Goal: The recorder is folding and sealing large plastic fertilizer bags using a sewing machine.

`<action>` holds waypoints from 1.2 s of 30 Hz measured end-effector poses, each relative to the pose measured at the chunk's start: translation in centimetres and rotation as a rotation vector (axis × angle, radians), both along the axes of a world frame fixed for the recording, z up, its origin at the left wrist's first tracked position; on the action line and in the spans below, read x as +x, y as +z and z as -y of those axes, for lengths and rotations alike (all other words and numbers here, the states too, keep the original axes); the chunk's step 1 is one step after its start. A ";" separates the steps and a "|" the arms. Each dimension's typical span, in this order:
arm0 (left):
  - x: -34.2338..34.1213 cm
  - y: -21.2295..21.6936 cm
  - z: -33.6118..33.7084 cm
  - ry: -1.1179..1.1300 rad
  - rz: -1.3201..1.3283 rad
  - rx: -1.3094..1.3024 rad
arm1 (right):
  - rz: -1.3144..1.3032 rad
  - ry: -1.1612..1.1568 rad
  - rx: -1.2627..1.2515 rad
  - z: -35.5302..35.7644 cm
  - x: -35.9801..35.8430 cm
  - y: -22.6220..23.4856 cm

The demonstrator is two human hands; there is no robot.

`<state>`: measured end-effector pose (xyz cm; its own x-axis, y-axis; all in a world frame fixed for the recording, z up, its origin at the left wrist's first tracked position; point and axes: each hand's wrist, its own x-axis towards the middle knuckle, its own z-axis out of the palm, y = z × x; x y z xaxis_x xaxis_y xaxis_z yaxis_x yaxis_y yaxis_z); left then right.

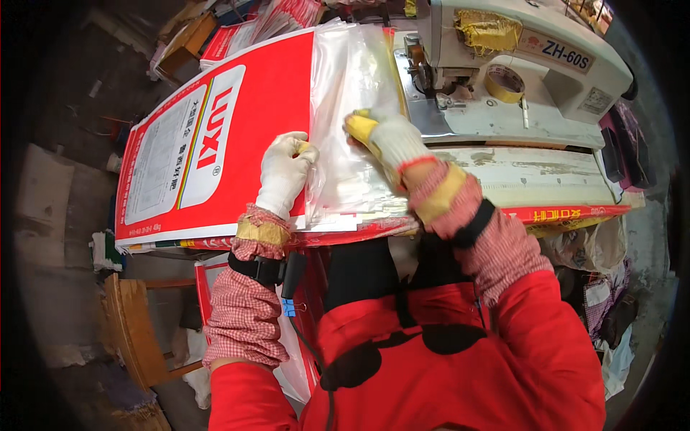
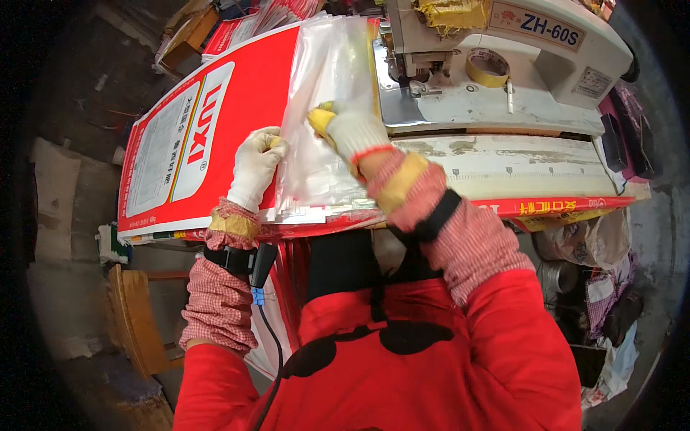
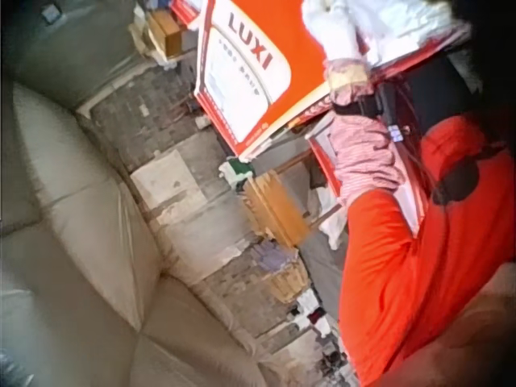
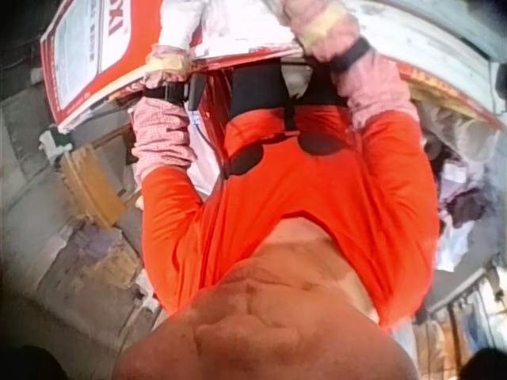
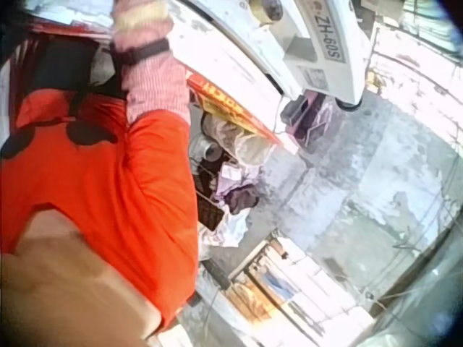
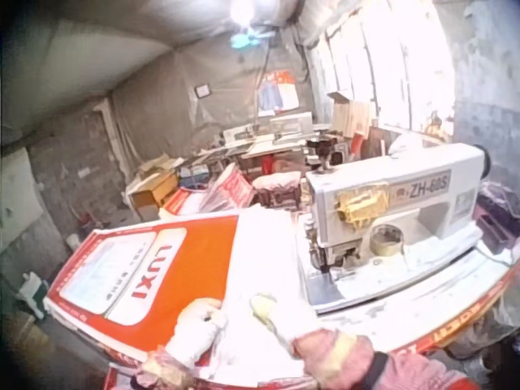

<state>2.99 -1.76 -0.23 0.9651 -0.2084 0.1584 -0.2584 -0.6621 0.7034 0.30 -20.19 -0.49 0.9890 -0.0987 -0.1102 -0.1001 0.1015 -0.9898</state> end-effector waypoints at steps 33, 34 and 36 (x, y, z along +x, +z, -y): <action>3.7 4.1 2.9 -0.088 -0.201 0.000 | -0.106 0.464 -0.743 -1.6 10.9 1.1; 3.7 3.9 2.3 -0.042 -0.190 -0.041 | -0.033 0.506 -0.904 -1.7 9.4 2.8; 3.4 3.5 1.7 -0.004 -0.183 -0.083 | -0.280 0.337 -0.453 -1.9 6.9 3.5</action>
<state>6.44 -3.50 3.24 0.9785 -0.2063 -0.0026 -0.1242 -0.5991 0.7910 7.21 -18.24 3.04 0.9137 0.1157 -0.3897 -0.3150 -0.4042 -0.8587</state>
